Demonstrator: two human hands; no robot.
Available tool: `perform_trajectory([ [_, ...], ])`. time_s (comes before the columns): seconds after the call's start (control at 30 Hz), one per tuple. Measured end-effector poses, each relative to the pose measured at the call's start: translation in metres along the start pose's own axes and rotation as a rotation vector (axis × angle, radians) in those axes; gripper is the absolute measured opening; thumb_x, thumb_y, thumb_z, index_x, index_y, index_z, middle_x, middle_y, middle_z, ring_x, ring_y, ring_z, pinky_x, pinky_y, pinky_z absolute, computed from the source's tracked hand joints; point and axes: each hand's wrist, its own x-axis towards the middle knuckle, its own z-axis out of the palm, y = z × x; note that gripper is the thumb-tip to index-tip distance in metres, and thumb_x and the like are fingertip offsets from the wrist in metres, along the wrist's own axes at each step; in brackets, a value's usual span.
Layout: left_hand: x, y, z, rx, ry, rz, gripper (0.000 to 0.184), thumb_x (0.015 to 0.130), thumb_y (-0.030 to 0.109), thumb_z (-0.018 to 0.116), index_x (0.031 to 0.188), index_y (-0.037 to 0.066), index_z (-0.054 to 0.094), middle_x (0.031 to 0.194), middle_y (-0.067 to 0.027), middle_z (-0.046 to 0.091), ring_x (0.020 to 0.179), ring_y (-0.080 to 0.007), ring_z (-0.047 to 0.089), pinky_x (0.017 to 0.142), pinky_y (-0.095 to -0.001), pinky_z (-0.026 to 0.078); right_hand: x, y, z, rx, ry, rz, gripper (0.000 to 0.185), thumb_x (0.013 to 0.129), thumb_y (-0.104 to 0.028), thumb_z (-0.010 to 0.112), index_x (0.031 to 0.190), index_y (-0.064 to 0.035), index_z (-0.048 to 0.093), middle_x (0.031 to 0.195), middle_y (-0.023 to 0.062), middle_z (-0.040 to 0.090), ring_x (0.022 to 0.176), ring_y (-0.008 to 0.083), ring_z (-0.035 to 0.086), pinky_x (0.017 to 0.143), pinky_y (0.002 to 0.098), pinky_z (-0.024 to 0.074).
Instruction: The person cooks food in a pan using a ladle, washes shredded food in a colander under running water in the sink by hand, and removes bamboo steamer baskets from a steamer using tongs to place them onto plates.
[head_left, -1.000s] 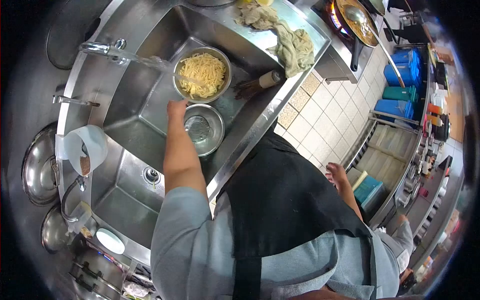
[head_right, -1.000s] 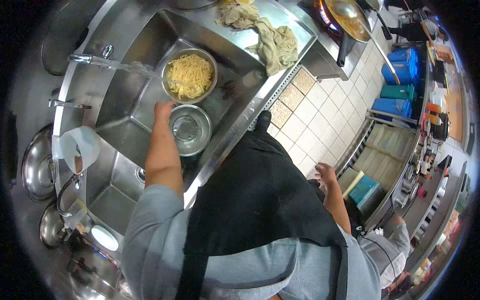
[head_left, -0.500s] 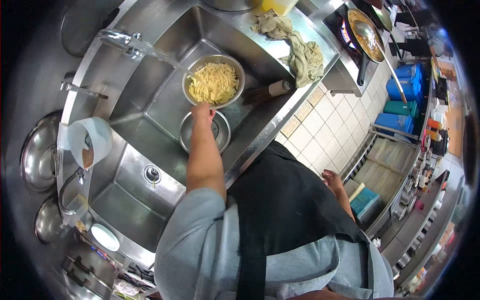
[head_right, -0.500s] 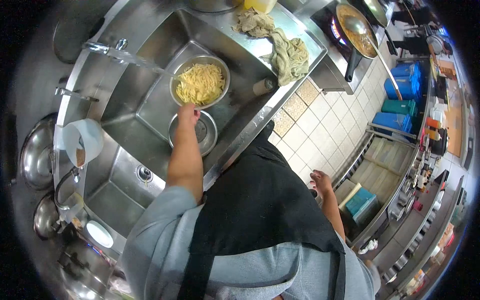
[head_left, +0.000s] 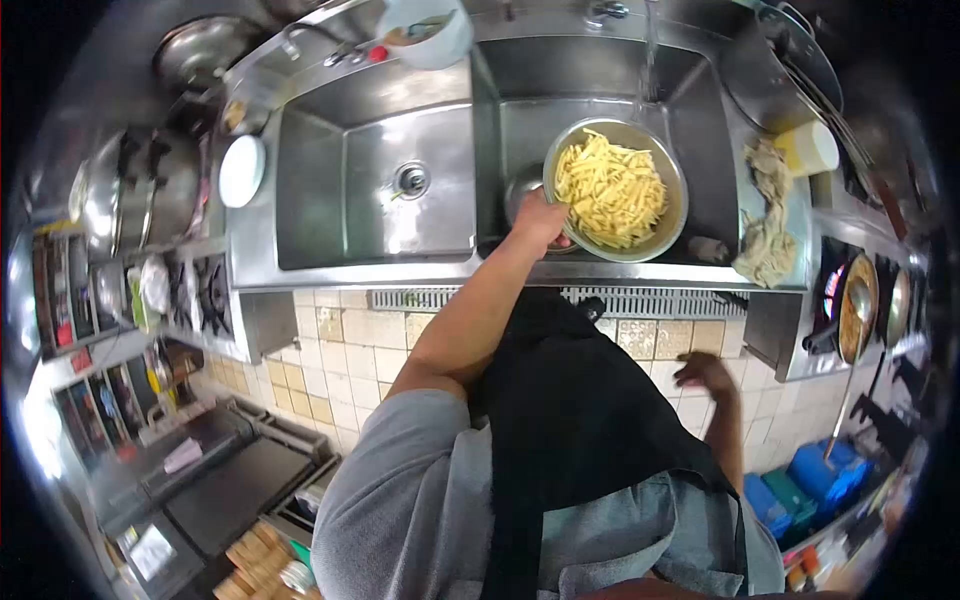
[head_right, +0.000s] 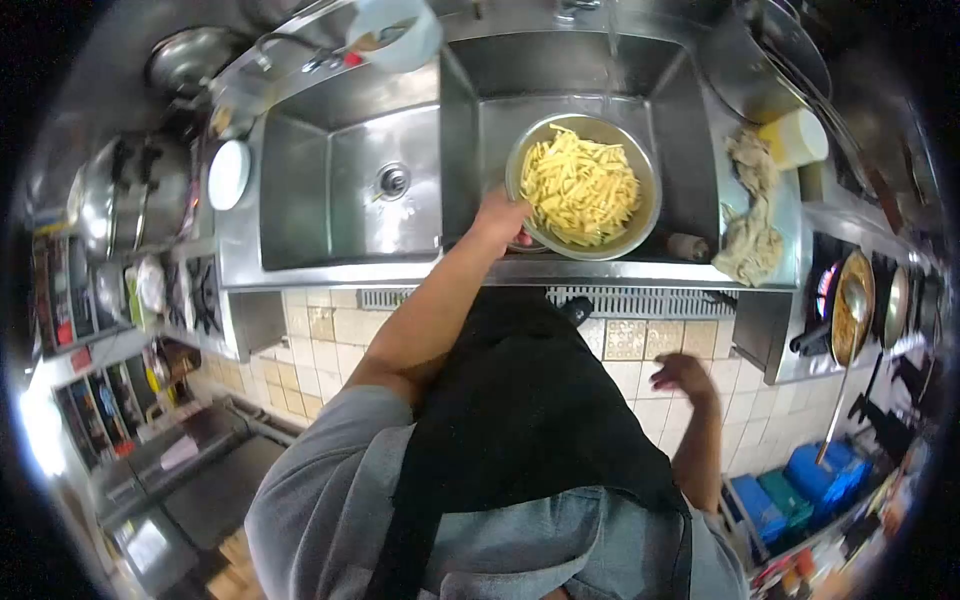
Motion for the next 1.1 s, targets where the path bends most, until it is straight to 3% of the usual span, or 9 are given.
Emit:
perform_trajectory([
  [0.03, -0.019, 0.004, -0.008, -0.007, 0.026, 0.008, 0.029, 0.074, 0.006, 0.054, 0.102, -0.001, 0.054, 0.079, -0.0137, 0.062, 0.053, -0.0169, 0.059, 0.04, -0.0285, 0.048, -0.002, -0.051, 0.005, -0.239, -0.106, -0.225, 0.035, 0.084, -0.019, 0.049, 0.105, 0.0087, 0.051, 0.077, 0.0194, 0.063, 0.066, 0.025, 0.064, 0.063, 0.033, 0.0524],
  [0.13, -0.044, -0.009, -0.016, -0.217, 0.052, -0.012, 0.028, 0.074, 0.005, 0.055, 0.101, -0.001, 0.052, 0.073, -0.0095, 0.058, 0.051, -0.0165, 0.055, 0.038, -0.0268, 0.046, 0.003, -0.151, 0.002, -0.151, 0.068, -0.348, 0.036, 0.09, -0.03, 0.049, 0.101, 0.0036, 0.055, 0.066, 0.0125, 0.059, 0.059, 0.0175, 0.058, 0.059, 0.028, 0.0496],
  [0.27, -0.074, -0.01, -0.05, -0.349, 0.137, 0.046, 0.025, 0.074, 0.005, 0.054, 0.098, -0.002, 0.051, 0.074, -0.011, 0.058, 0.051, -0.0177, 0.054, 0.039, -0.0269, 0.047, 0.034, -0.271, 0.077, 0.047, 0.198, -0.614, 0.037, 0.085, -0.029, 0.06, 0.111, -0.003, 0.055, 0.088, 0.0084, 0.063, 0.079, 0.0169, 0.062, 0.072, 0.0273, 0.0493],
  [0.47, -0.078, -0.026, -0.12, -0.317, 0.122, 0.079, 0.024, 0.074, 0.001, 0.05, 0.096, -0.008, 0.049, 0.073, -0.0141, 0.058, 0.054, -0.0186, 0.057, 0.039, -0.0294, 0.051, 0.147, -0.392, 0.124, 0.293, 0.023, -0.751, 0.032, 0.085, -0.013, 0.054, 0.115, -0.0009, 0.048, 0.103, 0.0155, 0.058, 0.088, 0.028, 0.06, 0.078, 0.0379, 0.0502],
  [0.6, -0.081, -0.021, -0.145, -0.398, 0.167, 0.0, 0.025, 0.075, 0.001, 0.05, 0.096, -0.011, 0.046, 0.079, -0.0173, 0.056, 0.054, -0.0211, 0.057, 0.045, -0.0329, 0.055, 0.197, -0.438, 0.118, 0.318, 0.087, -0.816, 0.038, 0.086, -0.01, 0.053, 0.12, 0.0009, 0.041, 0.109, 0.0196, 0.052, 0.104, 0.0386, 0.053, 0.091, 0.0484, 0.0438],
  [0.67, -0.085, -0.016, -0.154, -0.238, 0.249, 0.002, 0.029, 0.075, 0.01, 0.056, 0.093, -0.011, 0.046, 0.081, -0.0184, 0.056, 0.06, -0.0238, 0.06, 0.054, -0.0361, 0.056, 0.216, -0.451, 0.105, 0.285, 0.056, -0.752, 0.041, 0.085, -0.011, 0.052, 0.123, -0.003, 0.038, 0.108, 0.0153, 0.052, 0.099, 0.0395, 0.054, 0.086, 0.0511, 0.0463],
  [0.7, -0.079, -0.022, -0.162, 0.031, 0.19, 0.044, 0.033, 0.075, 0.009, 0.056, 0.097, -0.014, 0.045, 0.085, -0.0201, 0.057, 0.065, -0.0253, 0.063, 0.053, -0.0357, 0.056, 0.23, -0.464, 0.108, 0.185, 0.232, -0.692, 0.043, 0.086, -0.014, 0.051, 0.126, -0.0061, 0.037, 0.113, 0.0134, 0.05, 0.102, 0.0384, 0.053, 0.087, 0.0501, 0.0456],
  [0.83, -0.078, -0.024, -0.167, -0.254, 0.189, 0.039, 0.036, 0.076, 0.007, 0.053, 0.104, -0.014, 0.045, 0.079, -0.0182, 0.06, 0.058, -0.0239, 0.063, 0.046, -0.0321, 0.054, 0.268, -0.497, 0.082, -0.066, 0.346, -0.636, 0.053, 0.088, -0.014, 0.048, 0.136, -0.0173, 0.028, 0.126, 0.0112, 0.044, 0.097, 0.0301, 0.052, 0.081, 0.0443, 0.0439],
  [1.1, -0.101, -0.025, -0.144, -0.426, 0.335, 0.055, 0.034, 0.074, 0.003, 0.05, 0.105, -0.011, 0.047, 0.074, -0.0147, 0.061, 0.052, -0.0216, 0.061, 0.047, -0.0299, 0.053, 0.326, -0.516, 0.065, -0.063, 0.157, -0.663, 0.055, 0.091, -0.019, 0.04, 0.14, -0.0226, 0.016, 0.142, 0.0103, 0.025, 0.109, 0.0298, 0.05, 0.079, 0.0365, 0.0455],
])
